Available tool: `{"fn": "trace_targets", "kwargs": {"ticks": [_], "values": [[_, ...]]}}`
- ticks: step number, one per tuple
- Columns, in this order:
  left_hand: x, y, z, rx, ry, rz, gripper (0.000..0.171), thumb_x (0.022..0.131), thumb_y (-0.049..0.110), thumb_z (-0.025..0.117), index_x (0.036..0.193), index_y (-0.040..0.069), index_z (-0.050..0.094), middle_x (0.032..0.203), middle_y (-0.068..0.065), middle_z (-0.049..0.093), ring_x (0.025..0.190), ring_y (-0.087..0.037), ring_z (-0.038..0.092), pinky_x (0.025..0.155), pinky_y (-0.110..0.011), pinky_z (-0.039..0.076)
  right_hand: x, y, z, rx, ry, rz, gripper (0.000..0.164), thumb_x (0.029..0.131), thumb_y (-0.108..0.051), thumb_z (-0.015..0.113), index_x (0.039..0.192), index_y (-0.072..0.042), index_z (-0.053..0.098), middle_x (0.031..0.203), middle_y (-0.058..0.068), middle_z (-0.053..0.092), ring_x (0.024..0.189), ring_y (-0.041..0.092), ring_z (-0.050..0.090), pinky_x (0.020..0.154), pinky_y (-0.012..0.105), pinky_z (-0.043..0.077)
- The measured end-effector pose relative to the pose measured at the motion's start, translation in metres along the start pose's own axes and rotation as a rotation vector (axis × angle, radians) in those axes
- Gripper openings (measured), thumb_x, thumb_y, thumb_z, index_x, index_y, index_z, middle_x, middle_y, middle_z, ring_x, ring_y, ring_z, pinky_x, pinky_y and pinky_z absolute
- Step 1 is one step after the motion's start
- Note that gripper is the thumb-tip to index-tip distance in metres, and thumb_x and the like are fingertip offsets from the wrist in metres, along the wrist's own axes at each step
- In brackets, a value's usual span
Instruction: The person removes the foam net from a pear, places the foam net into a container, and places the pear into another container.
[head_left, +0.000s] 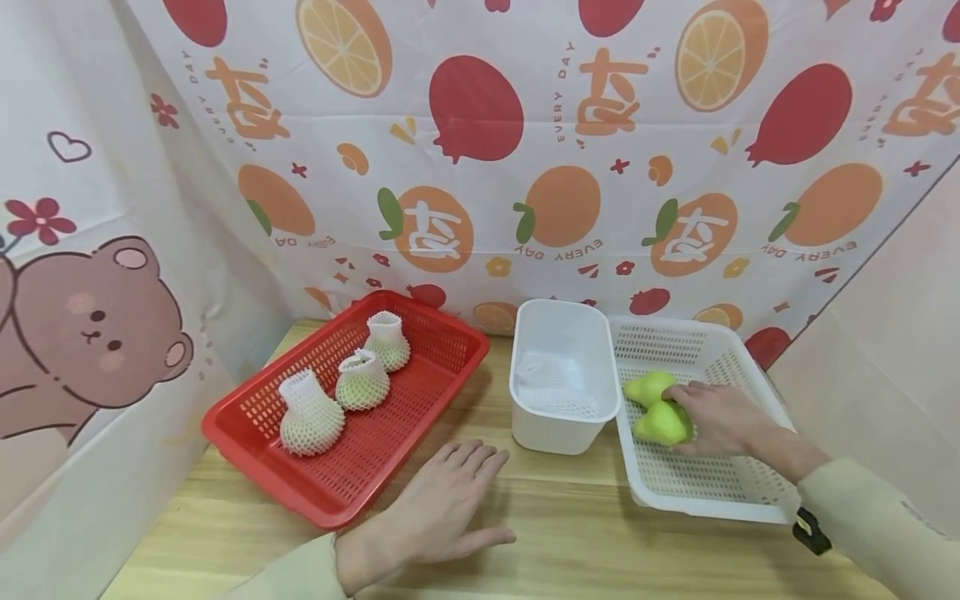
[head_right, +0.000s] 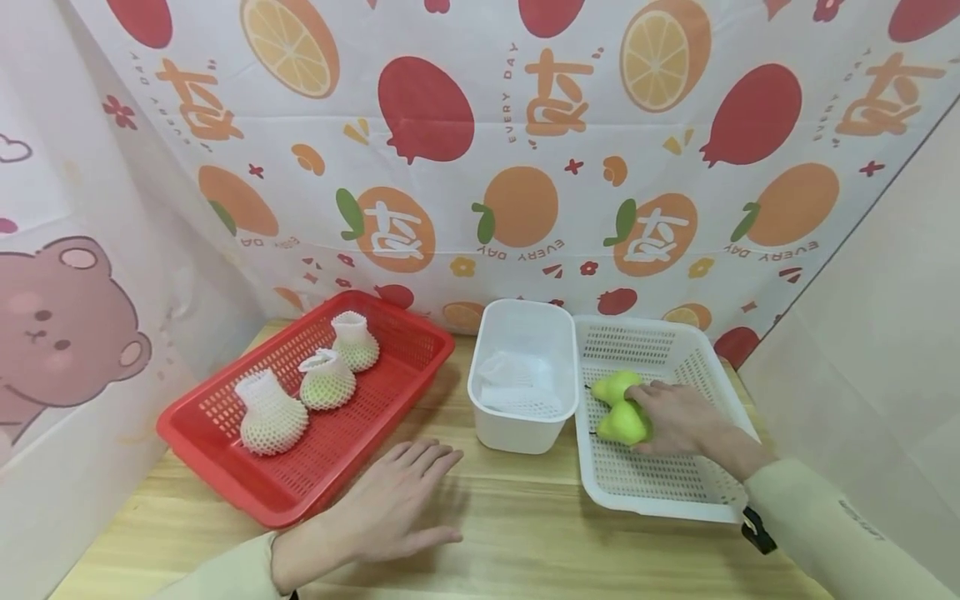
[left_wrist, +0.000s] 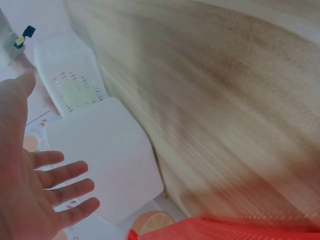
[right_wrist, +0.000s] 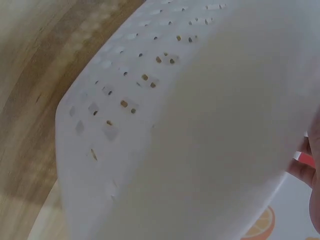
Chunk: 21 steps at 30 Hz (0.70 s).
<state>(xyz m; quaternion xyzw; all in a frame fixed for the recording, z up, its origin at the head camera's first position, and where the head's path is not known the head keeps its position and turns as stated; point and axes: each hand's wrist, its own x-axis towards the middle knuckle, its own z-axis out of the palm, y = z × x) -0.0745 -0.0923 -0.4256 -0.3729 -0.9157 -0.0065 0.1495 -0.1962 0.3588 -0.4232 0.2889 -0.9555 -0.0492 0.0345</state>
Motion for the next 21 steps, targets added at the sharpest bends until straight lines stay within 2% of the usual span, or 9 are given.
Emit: {"fn": "trace_targets", "kwargs": {"ticks": [21], "values": [[0.0011, -0.0002, -0.0019, -0.007, -0.015, -0.004, 0.088, 0.091, 0.08, 0.055, 0.145, 0.011, 0.056, 0.136, -0.006, 0.069, 0.128, -0.024, 0.065, 0.105, -0.043, 0.054, -0.0096, 0.0067, 0.01, 0.006, -0.037, 0.01, 0.079, 0.07, -0.055, 0.093, 0.13, -0.015, 0.062, 0.117, 0.006, 0.075, 0.102, 0.028, 0.073, 0.082, 0.05, 0.062]]}}
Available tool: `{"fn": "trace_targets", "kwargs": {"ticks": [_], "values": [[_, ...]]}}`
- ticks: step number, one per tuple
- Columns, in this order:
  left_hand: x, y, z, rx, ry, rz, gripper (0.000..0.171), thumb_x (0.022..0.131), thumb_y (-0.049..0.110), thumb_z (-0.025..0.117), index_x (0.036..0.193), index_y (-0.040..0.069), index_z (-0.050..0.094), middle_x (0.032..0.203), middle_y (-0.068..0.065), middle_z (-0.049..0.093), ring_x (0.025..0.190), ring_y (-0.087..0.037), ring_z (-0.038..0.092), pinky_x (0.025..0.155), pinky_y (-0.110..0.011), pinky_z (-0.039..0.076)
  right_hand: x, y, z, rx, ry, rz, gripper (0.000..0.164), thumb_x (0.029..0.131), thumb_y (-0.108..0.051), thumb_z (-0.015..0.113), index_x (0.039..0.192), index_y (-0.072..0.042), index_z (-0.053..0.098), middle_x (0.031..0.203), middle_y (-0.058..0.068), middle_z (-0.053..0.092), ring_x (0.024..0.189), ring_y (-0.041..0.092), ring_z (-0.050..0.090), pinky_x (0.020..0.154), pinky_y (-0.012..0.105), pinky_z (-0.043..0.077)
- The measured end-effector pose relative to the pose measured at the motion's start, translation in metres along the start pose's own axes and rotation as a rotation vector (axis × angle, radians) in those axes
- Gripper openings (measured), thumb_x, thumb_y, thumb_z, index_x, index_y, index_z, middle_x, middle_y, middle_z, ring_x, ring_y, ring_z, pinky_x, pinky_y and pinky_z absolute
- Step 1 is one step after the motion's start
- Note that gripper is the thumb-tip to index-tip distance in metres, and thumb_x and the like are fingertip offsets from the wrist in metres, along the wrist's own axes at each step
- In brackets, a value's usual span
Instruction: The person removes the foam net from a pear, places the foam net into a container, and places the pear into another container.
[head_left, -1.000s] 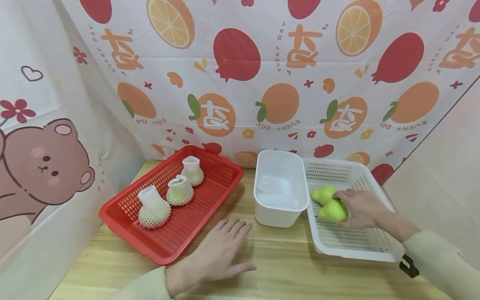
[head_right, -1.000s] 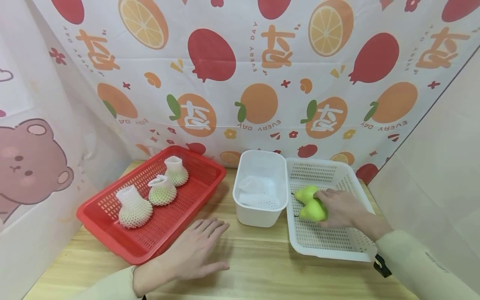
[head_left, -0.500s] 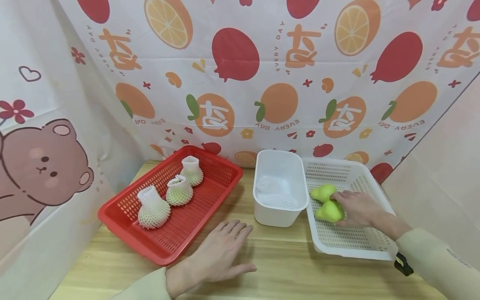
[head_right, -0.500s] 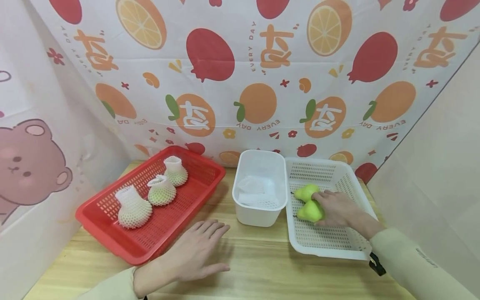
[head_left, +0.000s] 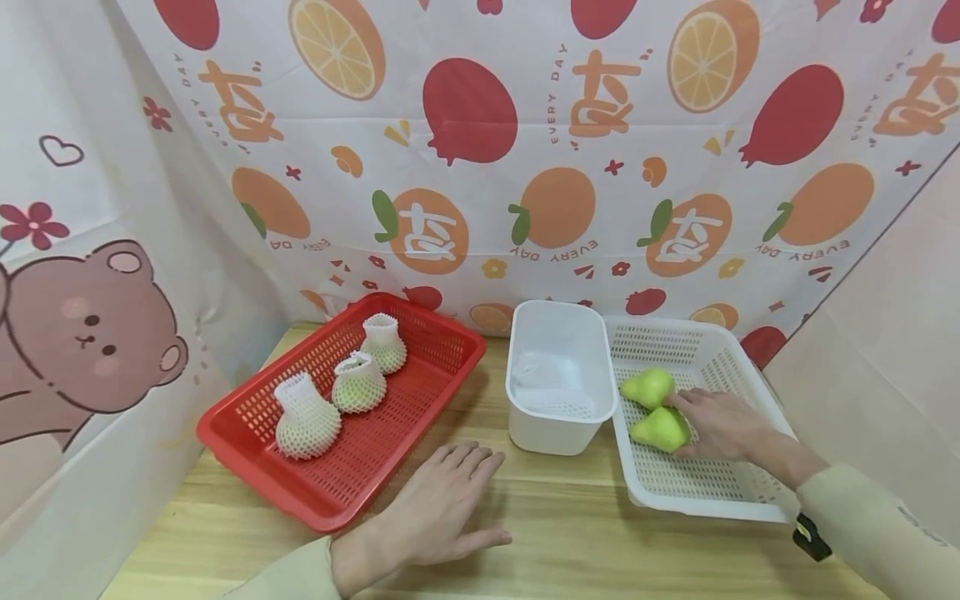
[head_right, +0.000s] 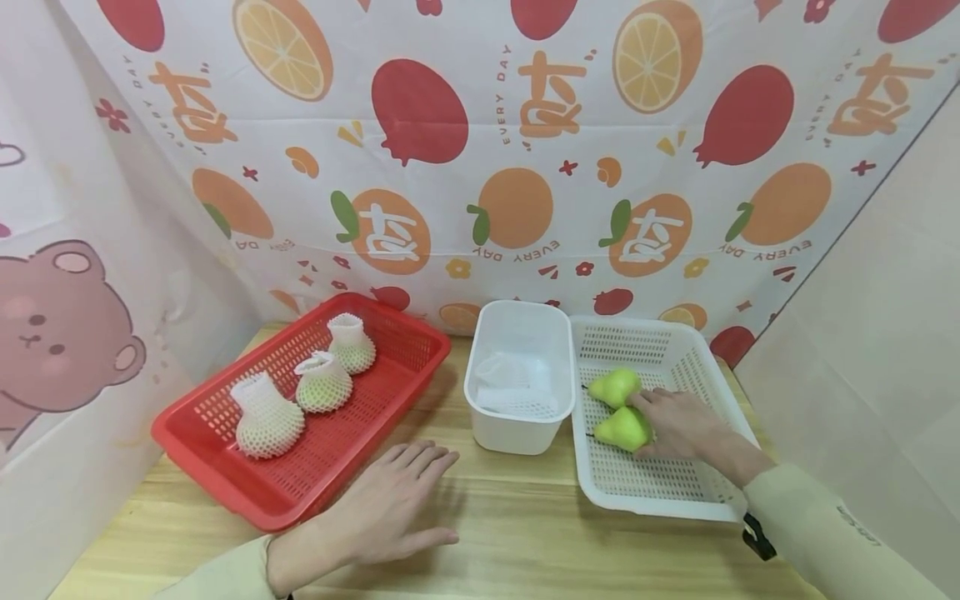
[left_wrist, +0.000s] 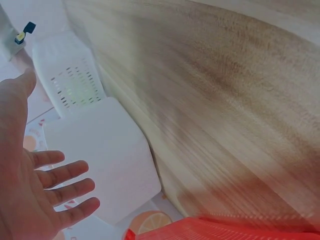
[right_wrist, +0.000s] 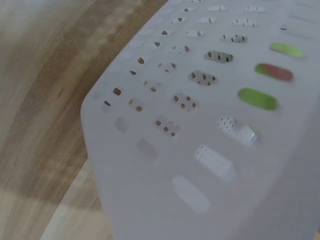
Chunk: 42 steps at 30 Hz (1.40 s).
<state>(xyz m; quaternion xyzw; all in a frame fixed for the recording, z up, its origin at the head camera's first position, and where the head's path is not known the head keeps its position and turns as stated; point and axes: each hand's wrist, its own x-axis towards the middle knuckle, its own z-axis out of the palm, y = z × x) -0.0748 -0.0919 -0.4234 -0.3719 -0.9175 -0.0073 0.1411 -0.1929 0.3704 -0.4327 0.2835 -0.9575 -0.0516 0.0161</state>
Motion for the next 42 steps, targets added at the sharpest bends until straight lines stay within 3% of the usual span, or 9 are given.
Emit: {"fn": "trace_targets", "kwargs": {"ticks": [12, 18, 26, 35, 42], "values": [[-0.003, -0.005, -0.002, 0.016, -0.019, -0.005, 0.09, 0.091, 0.081, 0.054, 0.146, 0.01, 0.055, 0.137, -0.006, 0.069, 0.129, -0.024, 0.065, 0.106, -0.043, 0.054, -0.01, -0.001, -0.019, -0.006, 0.076, 0.024, 0.084, 0.072, -0.062, 0.088, 0.136, -0.014, 0.064, 0.13, 0.013, 0.073, 0.119, 0.04, 0.07, 0.093, 0.06, 0.059], [-0.007, -0.011, -0.005, 0.024, 0.018, -0.004, 0.089, 0.09, 0.08, 0.057, 0.145, 0.01, 0.056, 0.135, -0.007, 0.069, 0.128, -0.025, 0.065, 0.106, -0.043, 0.054, -0.015, -0.005, -0.033, -0.004, 0.127, 0.035, 0.078, 0.074, -0.06, 0.088, 0.133, -0.015, 0.067, 0.129, 0.01, 0.074, 0.117, 0.037, 0.072, 0.092, 0.058, 0.061], [-0.015, -0.022, -0.017, 0.015, 0.016, -0.037, 0.088, 0.091, 0.081, 0.055, 0.144, 0.01, 0.057, 0.135, -0.007, 0.068, 0.127, -0.026, 0.064, 0.107, -0.044, 0.053, -0.022, -0.02, -0.044, 0.012, 0.221, 0.012, 0.075, 0.076, -0.062, 0.086, 0.132, -0.015, 0.068, 0.128, 0.011, 0.075, 0.118, 0.038, 0.072, 0.09, 0.059, 0.061], [-0.03, -0.048, -0.03, 0.032, 0.049, -0.134, 0.09, 0.088, 0.079, 0.062, 0.144, 0.009, 0.059, 0.134, -0.008, 0.069, 0.125, -0.028, 0.065, 0.105, -0.047, 0.054, -0.03, -0.046, -0.051, 0.023, 0.391, -0.052, 0.073, 0.074, -0.06, 0.087, 0.128, -0.013, 0.069, 0.117, 0.009, 0.077, 0.105, 0.033, 0.074, 0.079, 0.051, 0.063], [-0.047, -0.074, -0.038, 0.01, 0.084, -0.225, 0.083, 0.088, 0.074, 0.067, 0.139, 0.008, 0.063, 0.128, -0.007, 0.069, 0.119, -0.028, 0.065, 0.102, -0.049, 0.055, -0.037, -0.061, -0.052, 0.028, 0.478, -0.05, 0.076, 0.071, -0.06, 0.088, 0.127, -0.012, 0.069, 0.113, 0.007, 0.077, 0.096, 0.028, 0.073, 0.072, 0.045, 0.061]]}}
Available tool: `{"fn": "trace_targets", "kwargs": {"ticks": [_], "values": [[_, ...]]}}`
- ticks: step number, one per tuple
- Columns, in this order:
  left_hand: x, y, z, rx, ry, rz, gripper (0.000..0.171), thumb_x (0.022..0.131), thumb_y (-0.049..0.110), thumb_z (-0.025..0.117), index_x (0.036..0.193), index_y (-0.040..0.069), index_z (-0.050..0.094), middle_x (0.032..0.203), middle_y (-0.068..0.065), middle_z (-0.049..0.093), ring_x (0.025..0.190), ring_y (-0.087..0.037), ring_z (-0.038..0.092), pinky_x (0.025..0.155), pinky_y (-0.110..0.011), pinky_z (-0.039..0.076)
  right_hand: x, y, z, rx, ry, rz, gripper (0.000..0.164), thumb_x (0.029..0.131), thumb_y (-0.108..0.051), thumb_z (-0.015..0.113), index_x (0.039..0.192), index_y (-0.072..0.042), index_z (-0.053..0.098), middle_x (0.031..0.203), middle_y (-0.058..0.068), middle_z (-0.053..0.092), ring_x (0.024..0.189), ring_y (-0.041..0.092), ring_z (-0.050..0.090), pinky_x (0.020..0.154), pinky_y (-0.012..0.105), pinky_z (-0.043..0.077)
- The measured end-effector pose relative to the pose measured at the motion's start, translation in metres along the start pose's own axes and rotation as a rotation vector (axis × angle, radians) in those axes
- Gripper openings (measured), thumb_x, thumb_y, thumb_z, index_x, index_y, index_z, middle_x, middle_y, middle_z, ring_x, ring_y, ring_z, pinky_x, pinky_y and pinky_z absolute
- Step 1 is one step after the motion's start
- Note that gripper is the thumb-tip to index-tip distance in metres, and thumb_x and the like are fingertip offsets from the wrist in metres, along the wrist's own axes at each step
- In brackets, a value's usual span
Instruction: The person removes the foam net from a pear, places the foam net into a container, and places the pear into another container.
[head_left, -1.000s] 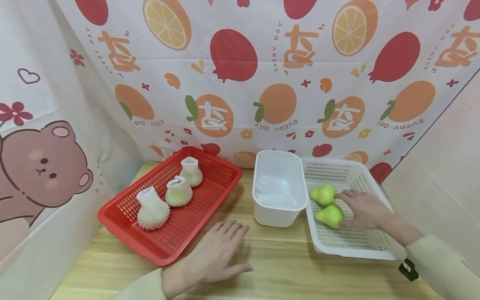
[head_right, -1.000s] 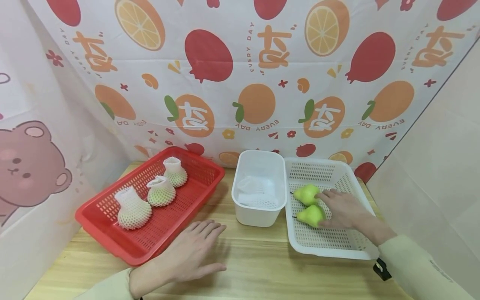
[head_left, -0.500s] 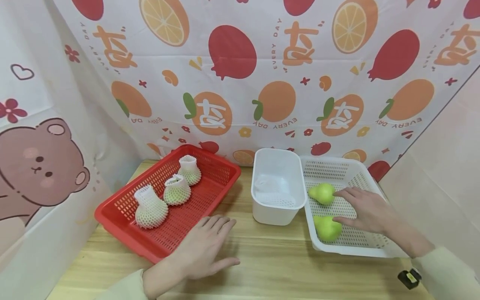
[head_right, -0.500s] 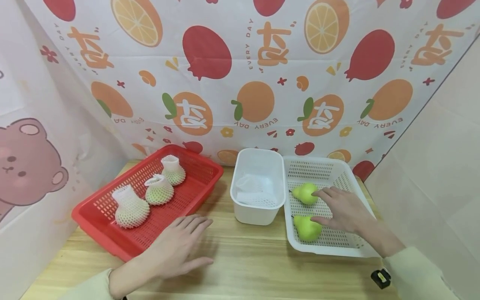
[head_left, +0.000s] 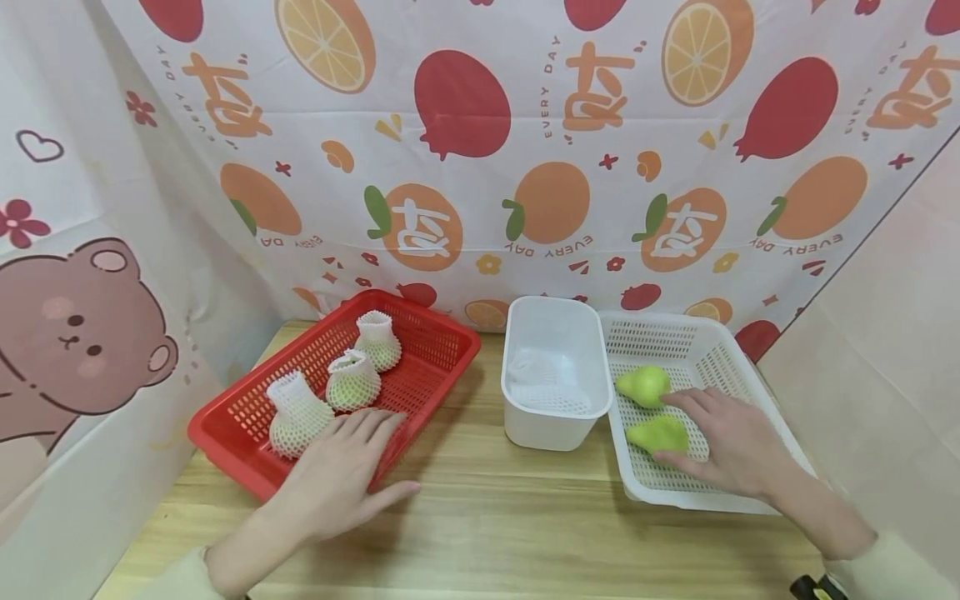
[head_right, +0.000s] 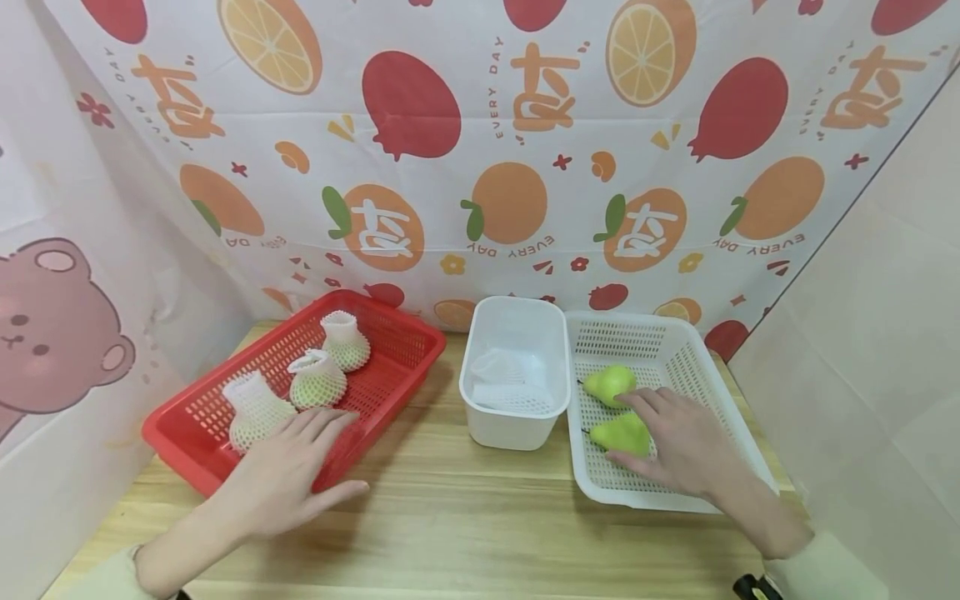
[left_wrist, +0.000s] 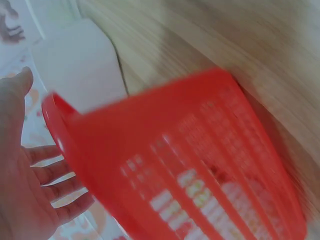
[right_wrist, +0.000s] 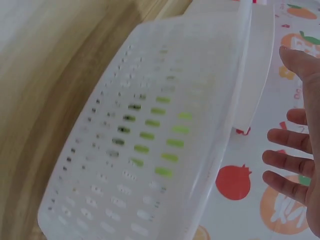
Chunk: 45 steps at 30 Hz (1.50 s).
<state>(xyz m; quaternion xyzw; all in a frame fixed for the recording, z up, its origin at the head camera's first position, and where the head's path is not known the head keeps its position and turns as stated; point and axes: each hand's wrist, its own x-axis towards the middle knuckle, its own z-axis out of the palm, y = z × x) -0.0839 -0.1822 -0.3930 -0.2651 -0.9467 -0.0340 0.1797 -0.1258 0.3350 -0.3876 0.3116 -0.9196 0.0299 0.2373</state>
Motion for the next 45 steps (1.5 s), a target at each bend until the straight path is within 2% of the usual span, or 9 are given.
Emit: {"fn": "trace_targets", "kwargs": {"ticks": [6, 12, 18, 23, 31, 38, 40, 45], "values": [[-0.01, -0.023, -0.007, 0.022, -0.01, -0.083, 0.085, 0.086, 0.071, 0.071, 0.139, 0.006, 0.062, 0.126, -0.012, 0.07, 0.117, -0.034, 0.066, 0.098, -0.055, 0.054, -0.006, -0.012, 0.0, -0.002, 0.062, 0.003, 0.076, 0.074, -0.066, 0.082, 0.126, -0.012, 0.07, 0.113, 0.006, 0.077, 0.097, 0.028, 0.074, 0.073, 0.047, 0.061], [-0.017, -0.045, -0.013, 0.039, -0.007, -0.137, 0.084, 0.084, 0.07, 0.074, 0.136, 0.003, 0.064, 0.123, -0.016, 0.071, 0.116, -0.039, 0.066, 0.095, -0.06, 0.052, -0.012, -0.026, 0.0, -0.009, 0.113, -0.016, 0.078, 0.08, -0.074, 0.074, 0.126, -0.011, 0.071, 0.116, 0.005, 0.077, 0.097, 0.026, 0.074, 0.071, 0.045, 0.061], [-0.028, -0.066, -0.016, 0.034, 0.065, -0.163, 0.082, 0.079, 0.062, 0.082, 0.131, 0.001, 0.065, 0.123, -0.02, 0.071, 0.115, -0.044, 0.066, 0.094, -0.064, 0.053, -0.018, -0.042, 0.001, -0.009, 0.133, -0.005, 0.08, 0.084, -0.079, 0.066, 0.126, -0.012, 0.071, 0.117, 0.004, 0.076, 0.099, 0.026, 0.073, 0.073, 0.045, 0.061], [-0.037, -0.08, -0.016, 0.026, 0.128, -0.169, 0.081, 0.075, 0.058, 0.086, 0.127, 0.0, 0.064, 0.122, -0.021, 0.07, 0.109, -0.046, 0.066, 0.091, -0.064, 0.052, -0.023, -0.055, 0.005, -0.004, 0.125, 0.008, 0.08, 0.078, -0.077, 0.072, 0.128, -0.014, 0.071, 0.12, 0.001, 0.075, 0.102, 0.024, 0.073, 0.076, 0.042, 0.061], [-0.049, -0.1, -0.016, 0.044, 0.161, -0.2, 0.082, 0.074, 0.062, 0.084, 0.126, 0.001, 0.066, 0.113, -0.021, 0.071, 0.106, -0.044, 0.066, 0.085, -0.064, 0.05, -0.028, -0.07, 0.013, 0.024, 0.134, 0.002, 0.084, 0.069, -0.069, 0.083, 0.131, -0.014, 0.071, 0.126, -0.002, 0.074, 0.109, 0.019, 0.071, 0.081, 0.037, 0.059], [-0.051, -0.12, -0.014, 0.079, 0.11, -0.233, 0.087, 0.073, 0.059, 0.086, 0.129, -0.004, 0.063, 0.115, -0.028, 0.068, 0.102, -0.048, 0.062, 0.076, -0.063, 0.049, -0.031, -0.076, 0.02, 0.046, 0.121, 0.011, 0.081, 0.079, -0.074, 0.074, 0.131, -0.012, 0.07, 0.128, 0.0, 0.073, 0.112, 0.02, 0.07, 0.085, 0.04, 0.06], [-0.051, -0.127, -0.012, 0.084, 0.088, -0.249, 0.087, 0.075, 0.059, 0.085, 0.128, -0.006, 0.062, 0.115, -0.031, 0.067, 0.1, -0.048, 0.061, 0.074, -0.063, 0.048, -0.031, -0.077, 0.02, 0.048, 0.116, 0.018, 0.08, 0.079, -0.074, 0.074, 0.132, -0.013, 0.07, 0.129, -0.001, 0.073, 0.113, 0.02, 0.069, 0.086, 0.041, 0.06], [-0.053, -0.14, -0.008, 0.09, 0.073, -0.262, 0.087, 0.077, 0.06, 0.084, 0.126, -0.008, 0.062, 0.113, -0.033, 0.067, 0.098, -0.049, 0.061, 0.078, -0.065, 0.049, -0.032, -0.078, 0.022, 0.05, 0.113, 0.021, 0.08, 0.078, -0.073, 0.076, 0.132, -0.014, 0.07, 0.129, -0.002, 0.072, 0.113, 0.019, 0.069, 0.087, 0.04, 0.06]]}}
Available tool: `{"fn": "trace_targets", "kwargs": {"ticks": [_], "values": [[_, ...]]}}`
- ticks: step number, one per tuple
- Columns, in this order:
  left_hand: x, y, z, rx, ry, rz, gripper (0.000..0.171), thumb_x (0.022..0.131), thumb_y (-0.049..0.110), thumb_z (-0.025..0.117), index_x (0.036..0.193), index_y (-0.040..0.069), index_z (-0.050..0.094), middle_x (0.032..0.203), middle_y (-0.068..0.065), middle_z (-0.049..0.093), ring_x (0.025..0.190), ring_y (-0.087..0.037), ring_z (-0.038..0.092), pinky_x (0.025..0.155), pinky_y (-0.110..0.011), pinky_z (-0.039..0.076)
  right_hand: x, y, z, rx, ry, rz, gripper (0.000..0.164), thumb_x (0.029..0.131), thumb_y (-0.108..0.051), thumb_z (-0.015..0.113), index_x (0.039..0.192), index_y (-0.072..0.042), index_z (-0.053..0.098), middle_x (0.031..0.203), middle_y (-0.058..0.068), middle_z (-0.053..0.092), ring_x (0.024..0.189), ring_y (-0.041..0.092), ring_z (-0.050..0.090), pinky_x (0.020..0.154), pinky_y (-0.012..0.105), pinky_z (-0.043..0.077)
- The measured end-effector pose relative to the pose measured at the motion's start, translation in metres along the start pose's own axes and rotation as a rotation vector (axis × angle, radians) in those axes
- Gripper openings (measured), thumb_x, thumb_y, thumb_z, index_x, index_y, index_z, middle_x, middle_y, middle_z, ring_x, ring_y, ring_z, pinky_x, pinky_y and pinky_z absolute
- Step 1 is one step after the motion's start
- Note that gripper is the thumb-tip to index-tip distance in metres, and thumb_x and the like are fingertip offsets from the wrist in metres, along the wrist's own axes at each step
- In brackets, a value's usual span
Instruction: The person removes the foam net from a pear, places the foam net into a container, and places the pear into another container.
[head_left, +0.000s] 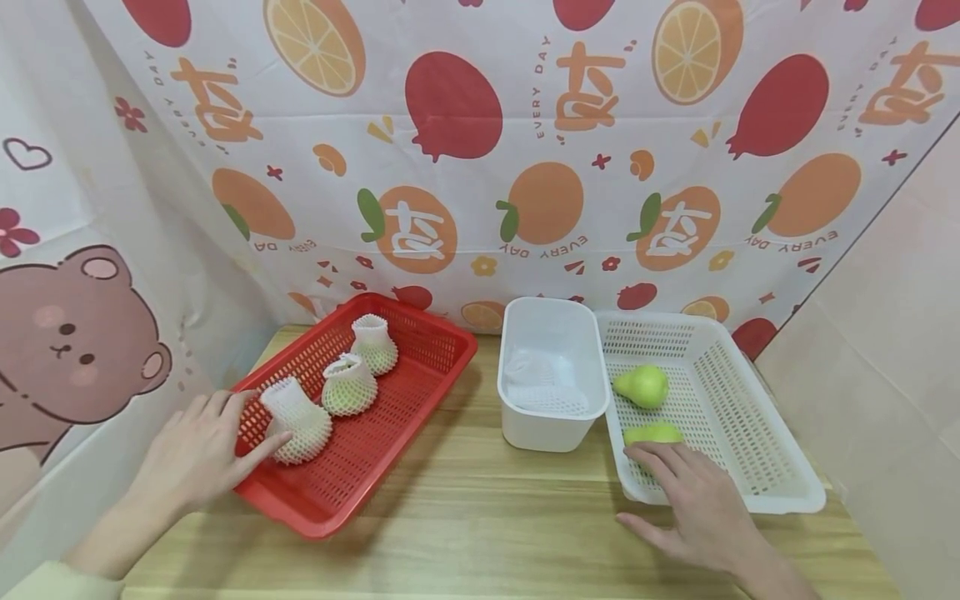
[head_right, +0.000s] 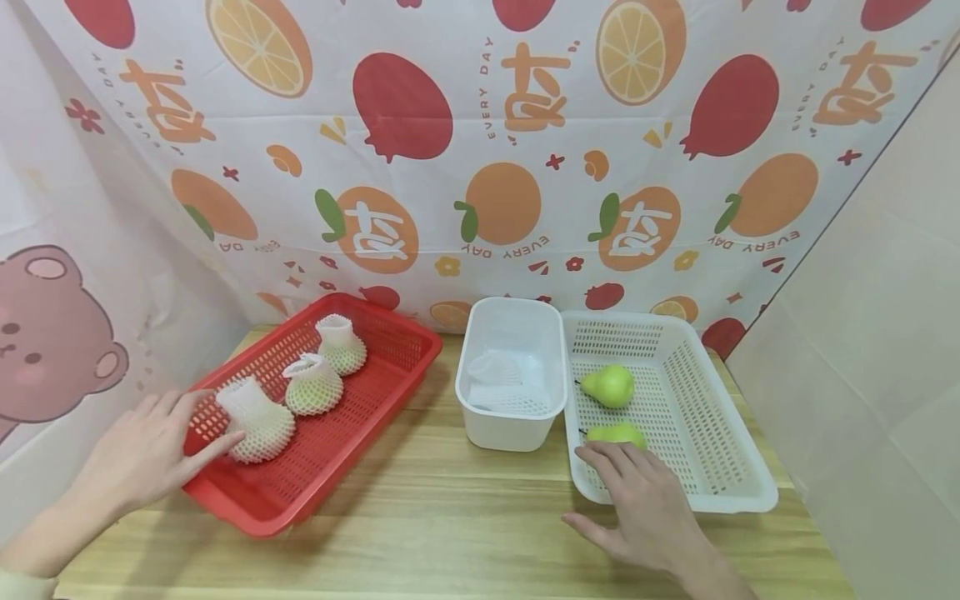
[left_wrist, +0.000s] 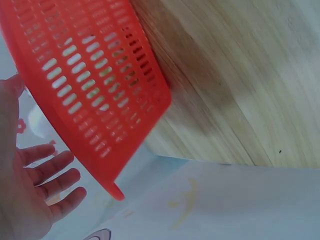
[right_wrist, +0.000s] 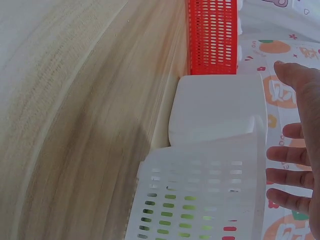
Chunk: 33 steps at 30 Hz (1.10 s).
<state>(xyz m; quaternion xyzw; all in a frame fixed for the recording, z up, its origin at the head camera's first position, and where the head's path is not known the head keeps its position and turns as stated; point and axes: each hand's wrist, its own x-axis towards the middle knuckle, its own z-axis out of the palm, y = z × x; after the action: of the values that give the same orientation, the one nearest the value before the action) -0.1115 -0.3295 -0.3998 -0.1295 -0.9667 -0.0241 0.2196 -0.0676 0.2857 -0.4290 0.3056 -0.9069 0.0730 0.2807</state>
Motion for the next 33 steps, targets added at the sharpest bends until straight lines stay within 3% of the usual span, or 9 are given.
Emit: {"fn": "trace_targets", "kwargs": {"ticks": [6, 13, 17, 26, 33], "values": [[0.004, -0.009, 0.003, 0.002, -0.051, 0.015, 0.083, 0.08, 0.061, 0.081, 0.122, -0.009, 0.065, 0.11, -0.03, 0.067, 0.098, -0.046, 0.062, 0.081, -0.064, 0.05, -0.001, 0.0, 0.002, 0.003, 0.002, 0.0, 0.079, 0.078, -0.073, 0.076, 0.131, -0.014, 0.07, 0.127, -0.003, 0.073, 0.111, 0.018, 0.07, 0.09, 0.039, 0.059], [0.014, -0.014, 0.006, 0.014, -0.119, 0.082, 0.069, 0.081, 0.058, 0.082, 0.108, -0.005, 0.071, 0.097, -0.02, 0.065, 0.084, -0.034, 0.061, 0.076, -0.057, 0.053, 0.0, 0.0, 0.004, -0.003, 0.0, -0.004, 0.078, 0.079, -0.073, 0.075, 0.131, -0.015, 0.07, 0.128, -0.002, 0.072, 0.112, 0.018, 0.069, 0.085, 0.039, 0.06], [0.022, -0.013, 0.007, 0.028, -0.176, 0.102, 0.07, 0.082, 0.059, 0.08, 0.107, -0.006, 0.07, 0.102, -0.024, 0.067, 0.09, -0.039, 0.064, 0.081, -0.06, 0.054, 0.001, 0.0, 0.005, 0.002, -0.001, -0.005, 0.077, 0.08, -0.072, 0.075, 0.131, -0.015, 0.07, 0.128, -0.003, 0.072, 0.111, 0.018, 0.069, 0.083, 0.038, 0.06], [0.036, -0.004, 0.007, 0.064, -0.238, 0.157, 0.086, 0.085, 0.065, 0.075, 0.127, -0.01, 0.066, 0.123, -0.034, 0.068, 0.117, -0.054, 0.063, 0.097, -0.068, 0.051, 0.002, 0.001, 0.005, 0.019, -0.005, 0.007, 0.074, 0.079, -0.07, 0.077, 0.129, -0.016, 0.071, 0.126, -0.004, 0.073, 0.111, 0.018, 0.07, 0.086, 0.039, 0.06], [0.04, 0.005, 0.011, 0.057, -0.239, 0.217, 0.082, 0.083, 0.066, 0.076, 0.123, -0.005, 0.068, 0.117, -0.028, 0.07, 0.111, -0.05, 0.068, 0.096, -0.064, 0.054, 0.003, 0.0, 0.006, 0.023, -0.006, 0.005, 0.072, 0.08, -0.069, 0.077, 0.128, -0.017, 0.071, 0.126, -0.004, 0.073, 0.111, 0.018, 0.069, 0.087, 0.038, 0.059]]}}
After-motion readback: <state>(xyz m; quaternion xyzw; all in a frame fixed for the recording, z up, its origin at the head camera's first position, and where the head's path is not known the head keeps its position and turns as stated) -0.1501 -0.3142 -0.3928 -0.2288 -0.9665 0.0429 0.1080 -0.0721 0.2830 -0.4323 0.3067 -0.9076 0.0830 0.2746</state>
